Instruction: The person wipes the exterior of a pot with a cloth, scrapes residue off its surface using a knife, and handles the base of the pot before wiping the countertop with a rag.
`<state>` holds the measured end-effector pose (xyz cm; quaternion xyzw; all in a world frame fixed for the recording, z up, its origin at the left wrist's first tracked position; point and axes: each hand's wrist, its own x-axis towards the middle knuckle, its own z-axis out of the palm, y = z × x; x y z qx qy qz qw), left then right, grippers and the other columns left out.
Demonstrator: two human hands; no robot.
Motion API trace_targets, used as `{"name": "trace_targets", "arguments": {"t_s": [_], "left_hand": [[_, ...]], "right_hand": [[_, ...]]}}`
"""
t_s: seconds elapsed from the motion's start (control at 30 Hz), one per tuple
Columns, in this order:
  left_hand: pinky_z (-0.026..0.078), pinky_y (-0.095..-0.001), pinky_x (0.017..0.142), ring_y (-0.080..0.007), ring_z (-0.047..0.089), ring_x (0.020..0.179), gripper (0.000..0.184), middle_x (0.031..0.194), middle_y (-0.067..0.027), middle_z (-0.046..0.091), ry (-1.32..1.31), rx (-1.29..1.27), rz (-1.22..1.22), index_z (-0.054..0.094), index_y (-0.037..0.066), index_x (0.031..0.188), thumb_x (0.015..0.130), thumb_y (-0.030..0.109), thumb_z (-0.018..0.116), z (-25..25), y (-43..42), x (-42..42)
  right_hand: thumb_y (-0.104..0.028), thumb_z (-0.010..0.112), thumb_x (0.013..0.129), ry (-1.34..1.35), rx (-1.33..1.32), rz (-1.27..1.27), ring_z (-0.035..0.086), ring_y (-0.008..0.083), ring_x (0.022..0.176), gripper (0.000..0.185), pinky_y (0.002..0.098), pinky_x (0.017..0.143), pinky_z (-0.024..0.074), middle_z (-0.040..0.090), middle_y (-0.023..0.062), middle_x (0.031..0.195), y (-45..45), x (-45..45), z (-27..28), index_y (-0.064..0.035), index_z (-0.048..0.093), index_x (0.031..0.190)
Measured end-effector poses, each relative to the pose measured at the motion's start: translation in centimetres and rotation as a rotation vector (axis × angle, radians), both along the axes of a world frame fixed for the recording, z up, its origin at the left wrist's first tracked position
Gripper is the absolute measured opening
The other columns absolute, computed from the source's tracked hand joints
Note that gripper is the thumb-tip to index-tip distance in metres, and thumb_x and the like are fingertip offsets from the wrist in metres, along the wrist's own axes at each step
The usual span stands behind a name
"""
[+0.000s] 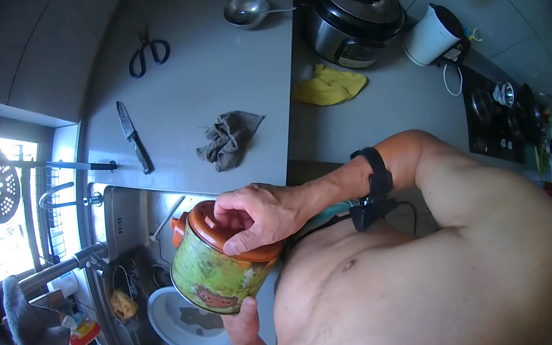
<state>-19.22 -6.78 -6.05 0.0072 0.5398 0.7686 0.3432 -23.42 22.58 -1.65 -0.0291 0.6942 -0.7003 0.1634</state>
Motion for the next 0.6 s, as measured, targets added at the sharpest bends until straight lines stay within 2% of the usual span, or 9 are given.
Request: {"name": "trace_targets", "arguments": {"t_s": [0.1, 0.2, 0.23, 0.4, 0.5, 0.6], "left_hand": [[0.036, -0.0389, 0.113, -0.0238, 0.047, 0.134, 0.089, 0.149, -0.0107, 0.048, -0.079, -0.131, -0.1, 0.034, 0.002, 0.154, 0.083, 0.017, 0.085, -0.1, -0.6, 0.2], [0.043, -0.0354, 0.106, -0.0189, 0.057, 0.121, 0.057, 0.133, -0.0069, 0.062, 0.015, -0.107, -0.135, 0.052, 0.0, 0.14, 0.09, 0.009, 0.079, 0.3, -0.3, 0.1], [0.043, -0.035, 0.105, -0.0187, 0.057, 0.12, 0.054, 0.132, -0.0068, 0.063, 0.001, -0.107, -0.149, 0.054, 0.0, 0.138, 0.09, 0.009, 0.079, 0.2, -0.2, 0.2], [0.045, -0.0328, 0.102, -0.0169, 0.059, 0.116, 0.043, 0.128, -0.006, 0.066, 0.019, -0.125, -0.189, 0.061, 0.0, 0.13, 0.091, 0.008, 0.077, 0.2, 0.4, 0.1], [0.046, -0.036, 0.104, -0.0202, 0.059, 0.119, 0.054, 0.13, -0.0075, 0.065, -0.002, -0.111, -0.221, 0.055, -0.002, 0.137, 0.089, 0.009, 0.079, 0.0, 0.1, 0.0], [0.047, -0.0405, 0.106, -0.0257, 0.06, 0.122, 0.07, 0.133, -0.0114, 0.063, -0.19, 0.074, -0.092, 0.048, -0.004, 0.142, 0.084, 0.012, 0.084, 0.4, -0.7, -0.7]], "right_hand": [[-0.045, 0.069, 0.096, 0.04, 0.053, -0.029, 0.06, 0.007, 0.073, 0.045, 0.0243, 0.065, 0.0517, 0.062, 0.0011, 0.088, -0.5, -0.2, -0.6, -0.0018, 0.06, 0.106], [-0.045, 0.063, 0.1, -0.388, -0.07, -0.053, 0.059, 0.0068, 0.066, 0.042, 0.0245, 0.06, 0.0502, 0.061, 0.0006, 0.081, 0.1, -0.8, 0.6, -0.0022, 0.061, 0.099], [-0.045, 0.061, 0.101, -0.369, -0.044, -0.038, 0.058, 0.007, 0.062, 0.043, 0.0252, 0.057, 0.049, 0.06, 0.001, 0.077, 0.2, -0.8, 0.5, -0.0023, 0.061, 0.095], [-0.042, 0.062, 0.101, -0.277, -0.027, 0.002, 0.059, 0.0072, 0.063, 0.04, 0.026, 0.056, 0.0487, 0.061, 0.0011, 0.078, 0.8, -0.5, 0.1, -0.0027, 0.061, 0.093], [-0.04, 0.062, 0.101, -0.3, -0.044, 0.006, 0.059, 0.0072, 0.063, 0.038, 0.0263, 0.056, 0.0484, 0.061, 0.0005, 0.077, 0.9, -0.2, 0.3, -0.003, 0.06, 0.092], [-0.038, 0.063, 0.101, -0.313, -0.061, 0.001, 0.058, 0.0073, 0.063, 0.037, 0.0264, 0.056, 0.0481, 0.06, -0.0002, 0.075, 0.7, 0.0, 0.2, -0.0031, 0.06, 0.091]]}}
